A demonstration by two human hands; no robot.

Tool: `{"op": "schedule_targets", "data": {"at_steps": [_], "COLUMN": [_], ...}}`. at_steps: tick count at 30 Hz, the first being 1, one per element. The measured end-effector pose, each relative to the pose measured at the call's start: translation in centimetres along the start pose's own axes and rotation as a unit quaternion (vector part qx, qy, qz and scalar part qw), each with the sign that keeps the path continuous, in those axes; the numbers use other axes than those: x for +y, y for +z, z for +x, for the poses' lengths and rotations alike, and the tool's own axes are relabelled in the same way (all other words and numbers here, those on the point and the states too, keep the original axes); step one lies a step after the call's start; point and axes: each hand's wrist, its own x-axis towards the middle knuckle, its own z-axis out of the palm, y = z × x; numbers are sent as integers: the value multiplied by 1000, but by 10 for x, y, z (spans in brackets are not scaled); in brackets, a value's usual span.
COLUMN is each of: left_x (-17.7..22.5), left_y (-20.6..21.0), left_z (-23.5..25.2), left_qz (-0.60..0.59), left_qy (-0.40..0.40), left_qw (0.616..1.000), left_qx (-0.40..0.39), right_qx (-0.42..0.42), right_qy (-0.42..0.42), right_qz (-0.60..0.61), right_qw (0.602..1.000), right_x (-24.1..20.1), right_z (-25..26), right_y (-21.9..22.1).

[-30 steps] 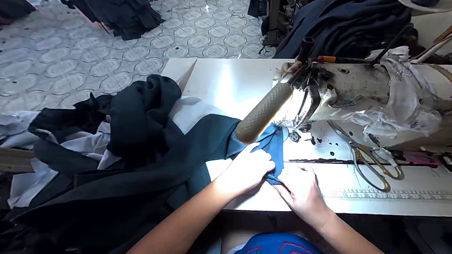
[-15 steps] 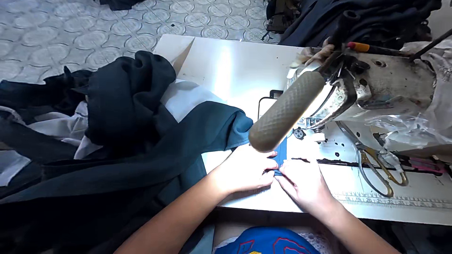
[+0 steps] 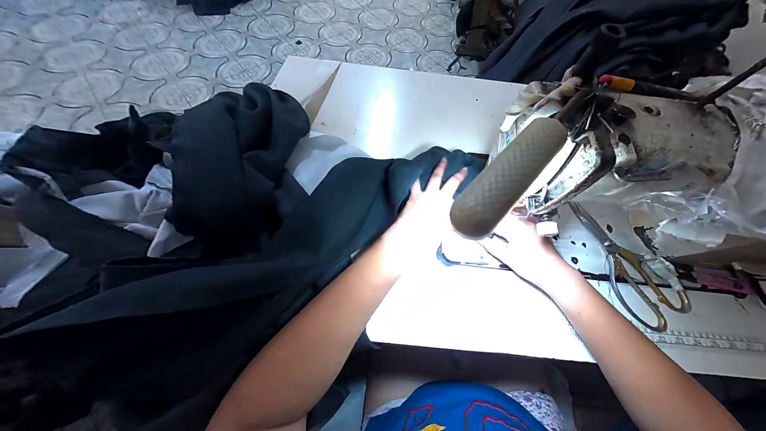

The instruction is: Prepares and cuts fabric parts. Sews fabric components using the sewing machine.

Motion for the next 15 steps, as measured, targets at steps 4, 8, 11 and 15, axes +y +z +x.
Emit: {"op": "schedule_targets", "data": {"at_steps": [4, 8, 11, 15], "left_x": [-20, 5, 18, 29], "left_y": [-2, -9, 15, 30], "left_z": [4, -4, -20, -50], "left_qz": [-86, 17, 74, 26], "left_qy": [95, 14, 108, 210], "left_qw": [990, 1000, 984, 971], "left_qx": [65, 19, 124, 108], "right_qx": [18, 116, 135, 136], "right_qy": [-49, -57, -42, -47], "right_qz": [18, -31, -39, -47], "right_qw": [998, 991, 989, 988], "right_x": [-23, -29, -28, -29], "right_z": [-27, -62, -76, -84], "right_y": [21, 37, 38, 37]}}
